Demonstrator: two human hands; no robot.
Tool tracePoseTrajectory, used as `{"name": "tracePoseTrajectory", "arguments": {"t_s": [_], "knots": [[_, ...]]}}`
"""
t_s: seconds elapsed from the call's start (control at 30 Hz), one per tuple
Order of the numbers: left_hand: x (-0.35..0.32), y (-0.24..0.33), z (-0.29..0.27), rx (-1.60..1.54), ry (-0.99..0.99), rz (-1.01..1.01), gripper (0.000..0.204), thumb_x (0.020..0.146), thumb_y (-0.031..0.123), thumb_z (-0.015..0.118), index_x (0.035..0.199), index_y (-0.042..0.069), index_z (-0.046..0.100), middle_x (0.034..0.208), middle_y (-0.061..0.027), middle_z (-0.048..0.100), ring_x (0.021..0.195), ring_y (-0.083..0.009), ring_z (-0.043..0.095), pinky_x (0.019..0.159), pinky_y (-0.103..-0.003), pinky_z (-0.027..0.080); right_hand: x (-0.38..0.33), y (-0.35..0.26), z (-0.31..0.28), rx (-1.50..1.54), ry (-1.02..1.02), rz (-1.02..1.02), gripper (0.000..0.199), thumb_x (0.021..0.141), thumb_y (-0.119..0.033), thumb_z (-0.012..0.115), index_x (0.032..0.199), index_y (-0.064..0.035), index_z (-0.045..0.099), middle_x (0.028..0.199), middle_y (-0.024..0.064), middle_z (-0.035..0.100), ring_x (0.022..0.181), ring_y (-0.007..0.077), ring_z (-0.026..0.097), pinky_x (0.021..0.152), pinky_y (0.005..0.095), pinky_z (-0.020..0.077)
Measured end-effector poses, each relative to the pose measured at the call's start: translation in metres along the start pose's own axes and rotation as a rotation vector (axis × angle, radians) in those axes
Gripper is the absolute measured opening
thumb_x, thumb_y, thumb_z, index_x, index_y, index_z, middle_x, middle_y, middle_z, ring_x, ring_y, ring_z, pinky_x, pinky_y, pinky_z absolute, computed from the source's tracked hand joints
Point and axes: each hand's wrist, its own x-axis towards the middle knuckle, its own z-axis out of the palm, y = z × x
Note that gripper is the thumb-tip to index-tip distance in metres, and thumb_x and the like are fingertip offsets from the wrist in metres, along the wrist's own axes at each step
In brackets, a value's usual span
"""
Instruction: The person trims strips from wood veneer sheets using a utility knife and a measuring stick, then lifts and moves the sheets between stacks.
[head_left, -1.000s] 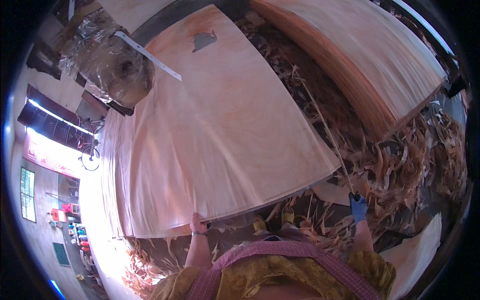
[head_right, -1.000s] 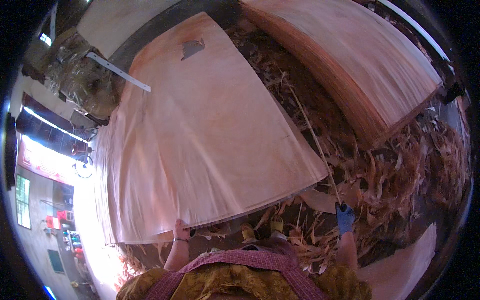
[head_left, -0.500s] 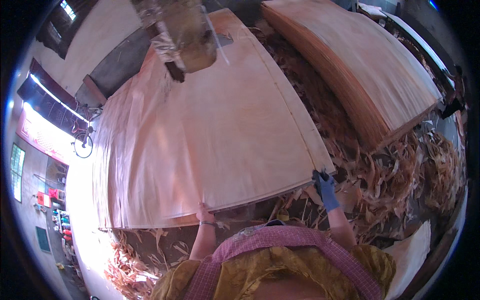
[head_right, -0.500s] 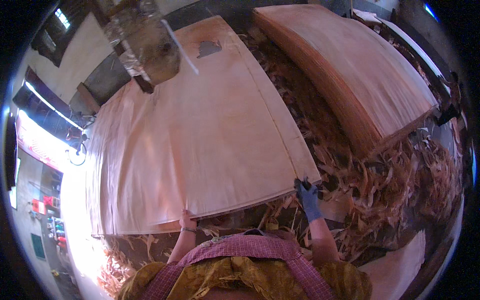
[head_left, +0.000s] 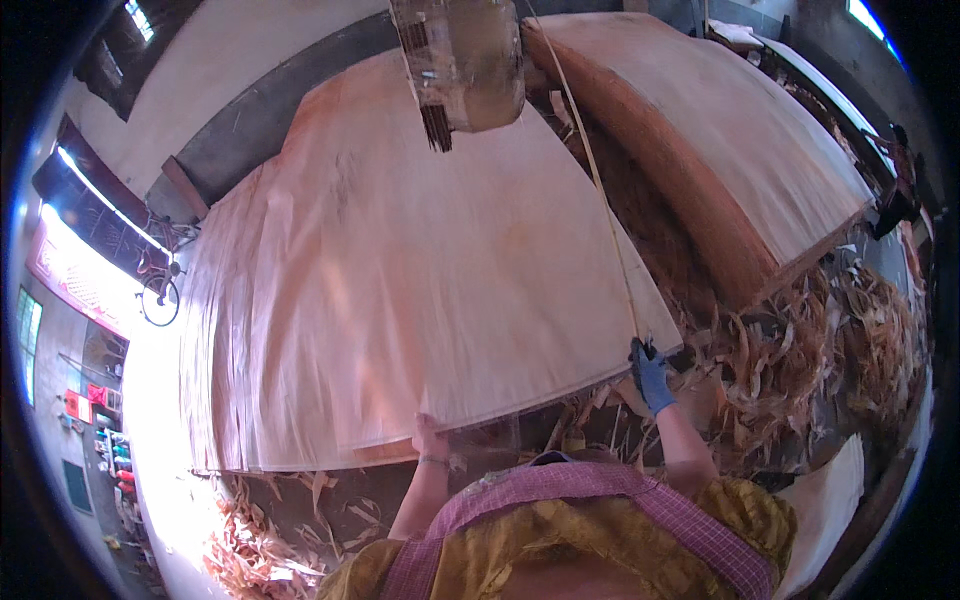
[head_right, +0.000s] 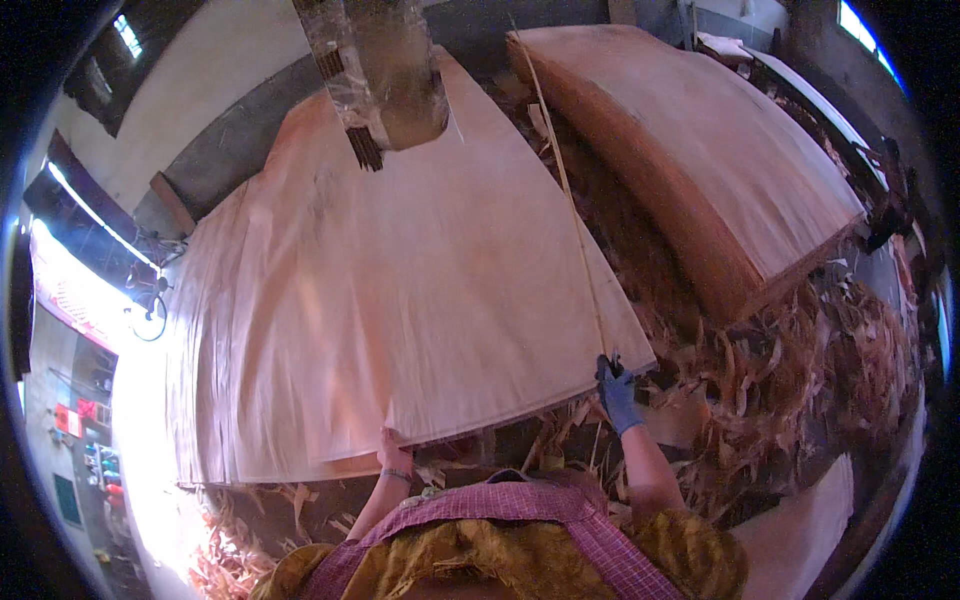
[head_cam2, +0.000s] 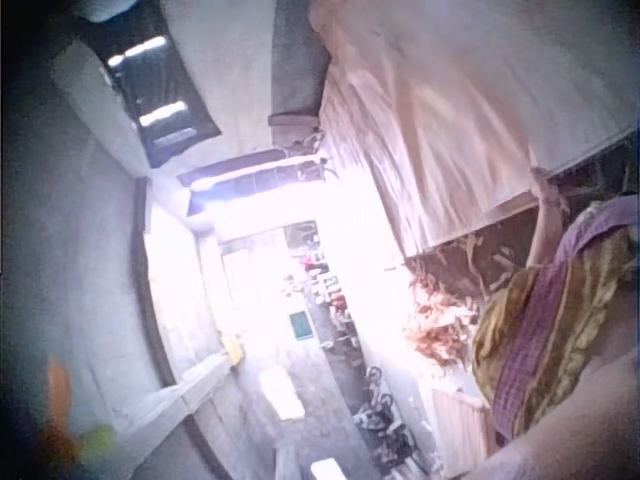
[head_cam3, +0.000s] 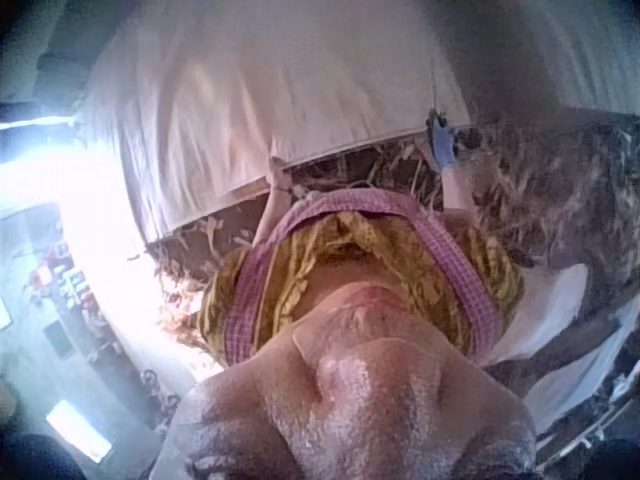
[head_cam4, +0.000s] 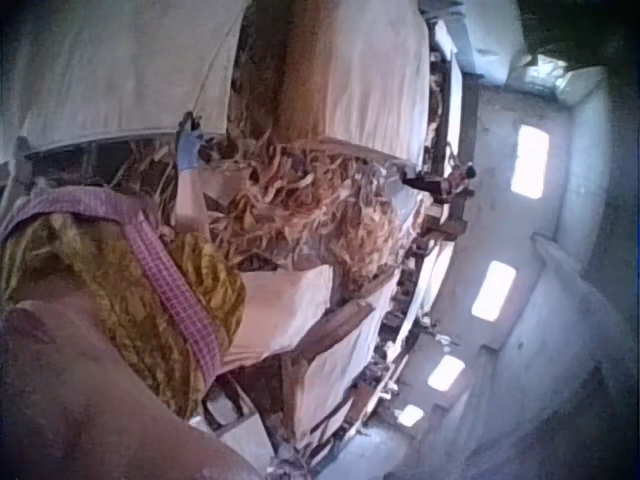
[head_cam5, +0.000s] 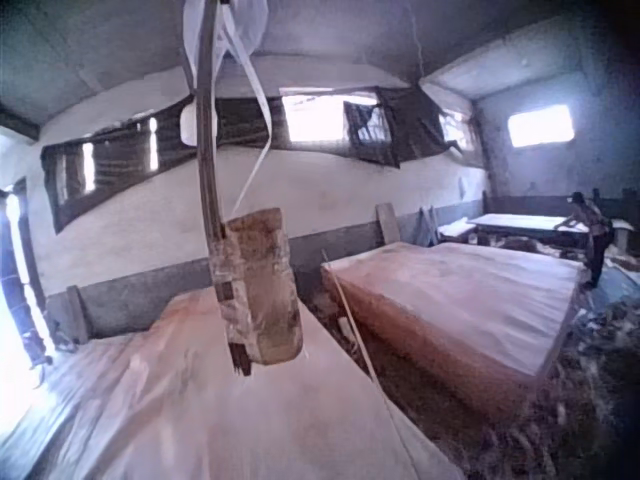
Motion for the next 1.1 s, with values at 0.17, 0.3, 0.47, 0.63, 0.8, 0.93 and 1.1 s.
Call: {"name": "tracePoseTrajectory", "arguments": {"t_s": [0.17,0.3,0.47,0.63,0.8,0.93,1.1], "knots": [[0.007,0.002,-0.011,0.049,0.007,0.008,0.026,0.089,0.035,0.068,0.096,0.011,0.06,0.09,-0.0019,0.062,0.081,-0.0204,0.06,0.065,-0.041,0.052,-0.021,-0.002,0.048,-0.216,-0.098,-0.073,0.03,0.09,-0.039,0.066,0.08,-0.0104,0.063,0.063,-0.0015,0.057,0.044,0.008,0.044,0.042,0.026,0.034],[0.014,0.003,-0.014,0.064,-0.127,0.025,0.027,0.091,0.036,0.066,0.101,0.011,0.06,0.091,-0.0022,0.061,0.08,-0.0215,0.061,0.064,-0.038,0.052,-0.053,-0.005,0.116,0.081,-0.301,0.076,0.029,0.092,-0.039,0.063,0.092,-0.0103,0.065,0.069,-0.0025,0.057,0.049,0.0064,0.045,0.044,0.0239,0.0358],[0.065,0.029,-0.056,0.007,-0.714,-0.258,0.038,0.096,0.044,0.054,0.099,0.007,0.059,0.085,-0.0076,0.063,0.081,-0.019,0.061,0.07,-0.032,0.053,-0.082,-0.018,0.225,-0.337,-0.493,-0.262,0.031,0.094,-0.039,0.054,0.092,-0.0102,0.066,0.072,0.0079,0.063,0.062,0.0223,0.061,0.053,0.0368,0.0485],[-0.03,0.018,-0.041,0.389,-0.5,-0.457,0.038,0.097,0.041,0.049,0.098,0.005,0.062,0.101,-0.011,0.065,0.093,-0.0252,0.061,0.081,-0.039,0.051,-0.13,0.017,0.197,-0.735,-0.497,-0.529,0.038,0.096,-0.04,0.046,0.097,-0.0074,0.066,0.084,0.0214,0.065,0.083,0.0393,0.064,0.074,0.0488,0.0511],[-0.089,-0.007,-0.026,0.997,-0.526,-0.63,0.035,0.098,0.035,0.049,0.107,0.004,0.061,0.115,-0.0144,0.064,0.106,-0.0311,0.06,0.093,-0.043,0.049,-0.189,0.058,0.063,-0.643,-0.573,-0.25,0.043,0.092,-0.044,0.051,0.1,-0.0044,0.064,0.097,0.0229,0.065,0.092,0.0405,0.062,0.08,0.0475,0.0492],[-0.076,-0.047,0.003,1.096,-0.779,-0.919,0.026,0.098,0.023,0.052,0.105,0.001,0.061,0.111,-0.0148,0.067,0.098,-0.0277,0.064,0.091,-0.037,0.051,-0.247,0.119,-0.069,-0.668,-0.227,0.075,0.035,0.087,-0.035,0.06,0.105,-0.005,0.067,0.1,0.0203,0.067,0.093,0.0353,0.065,0.082,0.0427,0.0499],[-0.106,-0.105,0.057,1.318,-0.842,-0.892,0.03,0.096,0.029,0.057,0.115,0.006,0.06,0.103,-0.0091,0.069,0.102,-0.0257,0.064,0.092,-0.042,0.049,-0.302,0.18,-0.213,-0.663,0.546,0.164,0.044,0.085,-0.04,0.065,0.112,-0.005,0.064,0.106,0.0194,0.067,0.098,0.0358,0.064,0.086,0.0421,0.0499]]}}
